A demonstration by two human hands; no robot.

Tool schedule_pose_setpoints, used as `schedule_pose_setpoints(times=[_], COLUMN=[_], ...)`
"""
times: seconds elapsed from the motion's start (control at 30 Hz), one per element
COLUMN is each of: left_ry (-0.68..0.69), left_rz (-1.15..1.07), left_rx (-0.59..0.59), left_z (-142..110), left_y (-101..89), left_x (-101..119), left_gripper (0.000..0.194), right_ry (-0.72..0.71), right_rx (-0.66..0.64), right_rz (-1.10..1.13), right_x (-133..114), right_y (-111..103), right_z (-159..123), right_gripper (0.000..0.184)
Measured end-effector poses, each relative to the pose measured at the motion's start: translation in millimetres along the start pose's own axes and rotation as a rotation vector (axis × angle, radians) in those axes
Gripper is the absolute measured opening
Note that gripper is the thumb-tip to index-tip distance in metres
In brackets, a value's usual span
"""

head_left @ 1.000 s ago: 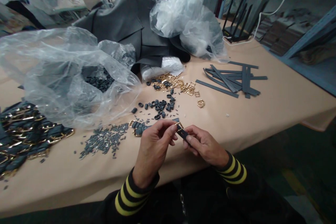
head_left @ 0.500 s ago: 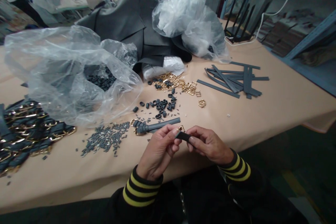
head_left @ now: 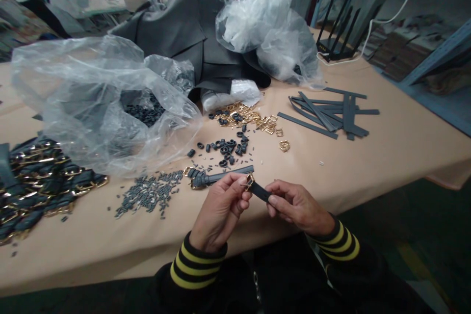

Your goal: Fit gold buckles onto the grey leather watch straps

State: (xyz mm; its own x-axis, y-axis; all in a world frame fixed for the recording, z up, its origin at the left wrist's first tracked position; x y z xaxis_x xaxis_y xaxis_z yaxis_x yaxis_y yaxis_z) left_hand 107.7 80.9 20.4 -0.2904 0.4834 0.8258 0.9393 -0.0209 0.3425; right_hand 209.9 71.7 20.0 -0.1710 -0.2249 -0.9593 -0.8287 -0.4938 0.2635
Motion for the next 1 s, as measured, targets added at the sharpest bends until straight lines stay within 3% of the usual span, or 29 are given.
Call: schedule_pose_setpoints(times=[0.1, 0.23, 0.37, 0.53, 0.63, 0.8, 1.0], left_ry=[-0.066, -0.055, 0.024, 0.122, 0.170, 0.155, 0.147], left_rz=[-0.069, -0.067, -0.015, 0.231, 0.347, 0.359, 0.325], left_rx=[-0.079, -0.105, -0.027, 0.032, 0.009, 0.009, 0.089], left_z=[0.5, 2.4, 4.1, 0.6, -4.1, -6.7, -3.8], left_y=[12.8, 26.8, 23.7, 12.2, 10.3, 4.9, -2.1], left_x=[-15.5, -30.8, -32.1, -23.1, -16.3, -16.4, -21.3], left_gripper=[0.015, 0.013, 0.016, 0.010, 0.008, 0.013, 0.015], right_ry=[-0.006, -0.042, -0.114, -0.122, -0.133, -0.177, -0.160], right_rx=[0.006, 0.144, 0.252, 0.264, 0.262, 0.279, 0.284], right_rz=[-0.026, 0.009, -0.082, -0.259, -0.363, -0.454, -0.487], right_x=[-2.7, -4.5, -13.2, -22.7, -27.2, -33.8, -33.8], right_y=[0.6, -3.4, -4.5, -4.4, -4.8, -6.6, -4.9], right_z=[1.5, 3.6, 0.2, -0.3, 0.5, -0.5, -0.3], right_gripper=[0.015, 0.007, 0.012, 0.008, 0.003, 0.004, 0.004])
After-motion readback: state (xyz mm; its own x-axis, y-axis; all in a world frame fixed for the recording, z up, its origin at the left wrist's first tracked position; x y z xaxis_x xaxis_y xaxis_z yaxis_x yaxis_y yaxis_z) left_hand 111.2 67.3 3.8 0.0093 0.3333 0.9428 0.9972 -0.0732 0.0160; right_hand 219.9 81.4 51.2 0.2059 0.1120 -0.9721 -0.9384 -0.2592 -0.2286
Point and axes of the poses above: each hand's wrist, its own z-axis towards the middle knuckle, its own y-axis out of the palm, x = y × z, the point moved 10 cm from there along z, towards the middle knuckle, and after that the axes turned 13 degrees about z, right-handed, at the moved point
